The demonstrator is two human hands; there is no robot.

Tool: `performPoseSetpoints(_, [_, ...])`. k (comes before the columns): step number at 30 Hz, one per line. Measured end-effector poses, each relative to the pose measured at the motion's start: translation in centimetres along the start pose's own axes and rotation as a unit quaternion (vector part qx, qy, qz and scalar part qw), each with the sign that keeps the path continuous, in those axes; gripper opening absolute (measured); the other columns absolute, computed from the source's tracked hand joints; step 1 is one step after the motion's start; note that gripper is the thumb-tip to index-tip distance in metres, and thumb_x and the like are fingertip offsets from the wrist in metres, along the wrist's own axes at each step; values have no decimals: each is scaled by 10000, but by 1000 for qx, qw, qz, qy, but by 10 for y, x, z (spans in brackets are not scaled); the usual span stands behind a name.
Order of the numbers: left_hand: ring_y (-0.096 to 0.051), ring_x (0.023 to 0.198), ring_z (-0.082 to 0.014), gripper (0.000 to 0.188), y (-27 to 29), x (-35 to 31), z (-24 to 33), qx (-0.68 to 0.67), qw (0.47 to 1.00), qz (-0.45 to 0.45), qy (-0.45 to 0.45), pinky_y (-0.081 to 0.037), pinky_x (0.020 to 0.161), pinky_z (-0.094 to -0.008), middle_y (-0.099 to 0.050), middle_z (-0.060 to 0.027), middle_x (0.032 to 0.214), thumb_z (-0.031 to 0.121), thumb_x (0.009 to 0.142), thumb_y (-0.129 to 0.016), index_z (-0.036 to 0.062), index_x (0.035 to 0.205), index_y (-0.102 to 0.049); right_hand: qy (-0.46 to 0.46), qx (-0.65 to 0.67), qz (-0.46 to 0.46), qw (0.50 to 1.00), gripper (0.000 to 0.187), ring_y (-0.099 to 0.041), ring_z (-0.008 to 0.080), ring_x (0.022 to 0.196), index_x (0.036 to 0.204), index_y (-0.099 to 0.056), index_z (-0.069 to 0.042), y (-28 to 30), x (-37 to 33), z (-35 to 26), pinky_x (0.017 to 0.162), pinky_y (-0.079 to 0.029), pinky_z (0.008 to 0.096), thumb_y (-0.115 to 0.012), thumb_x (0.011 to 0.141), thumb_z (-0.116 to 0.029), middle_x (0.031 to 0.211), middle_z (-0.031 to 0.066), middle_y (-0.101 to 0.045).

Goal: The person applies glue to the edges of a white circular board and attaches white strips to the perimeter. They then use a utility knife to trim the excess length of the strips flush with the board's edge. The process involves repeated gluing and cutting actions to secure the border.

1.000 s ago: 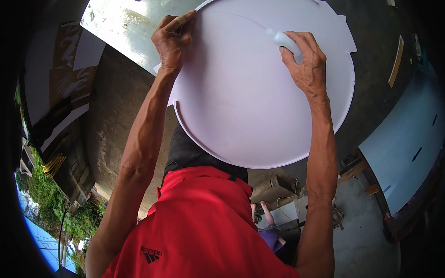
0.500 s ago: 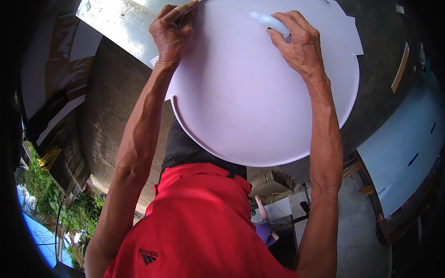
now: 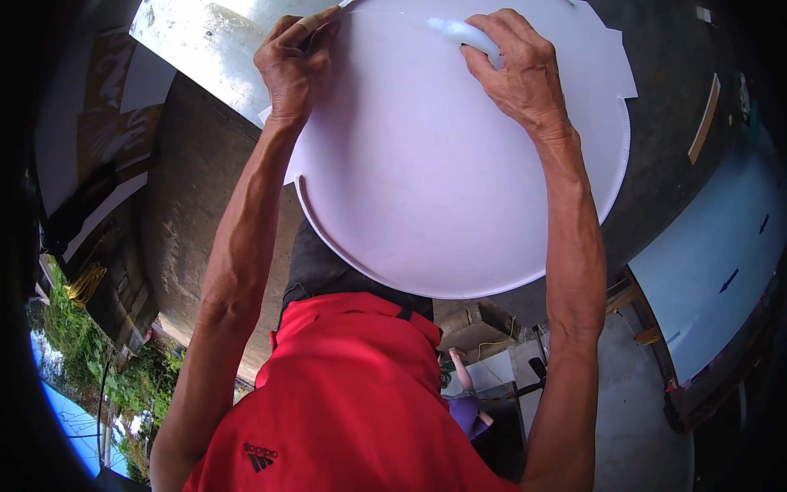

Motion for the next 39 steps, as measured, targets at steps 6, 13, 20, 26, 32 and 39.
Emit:
performPoseSetpoints(6, [-565, 655, -125, 238, 0, 0, -1, -15, 1000, -3, 7, -483, 626, -282, -619, -16, 783, 45, 852, -821, 143, 1068, -837, 3, -7, -1, 1000, 314, -740, 222, 957, 1177, -740, -96, 4, 2, -2, 786, -640, 324, -801, 871, -134, 1127, 57, -733])
performPoseSetpoints(13, [-560, 645, -123, 224, 0, 1, 1, 4, 1000, -5, 7, -478, 621, -280, -617, -17, 768, 44, 859, -812, 137, 1061, -838, -22, 3, -4, 1000, 302, -736, 234, 963, 1158, -741, -90, 8, 1, -1, 823, -632, 349, -799, 863, -121, 1115, 57, -735])
performPoseSetpoints(20, [-562, 642, -125, 222, 1, 0, 0, -2, 1000, -3, 7, -483, 620, -284, -627, -19, 771, 50, 860, -813, 138, 1062, -839, 21, -9, 10, 1000, 305, -737, 229, 953, 1153, -744, -87, 8, 2, -5, 803, -633, 343, -803, 856, -121, 1104, 56, -735])
performPoseSetpoints(26, [-569, 648, -127, 221, 0, -1, -1, -3, 1000, 0, -1, -489, 622, -282, -636, -20, 781, 47, 860, -814, 135, 1061, -839, -24, 9, -11, 1000, 303, -739, 223, 935, 1152, -748, -84, 3, 5, -7, 781, -639, 322, -802, 856, -122, 1105, 60, -735])
performPoseSetpoints(32, [-566, 654, -116, 240, -1, 0, -3, -19, 1000, -8, 3, -491, 626, -273, -637, -19, 797, 27, 860, -810, 129, 1076, -835, 1, -10, 14, 1000, 292, -741, 226, 934, 1153, -750, -85, 4, 4, -6, 786, -645, 325, -795, 866, -124, 1109, 72, -736])
performPoseSetpoints(39, [-565, 656, -109, 248, -1, 0, -1, -14, 1000, -13, 8, -489, 624, -267, -636, -13, 800, 20, 859, -808, 131, 1079, -835, 0, -21, 20, 1000, 301, -744, 238, 958, 1157, -749, -79, 4, 3, -5, 825, -645, 343, -799, 863, -125, 1115, 86, -739])
Point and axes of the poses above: each hand's wrist, its own x-axis towards the middle knuckle, its own y-axis out of the back of the hand, z = x × y, the point moved 6 cm from there along x, towards the middle knuckle
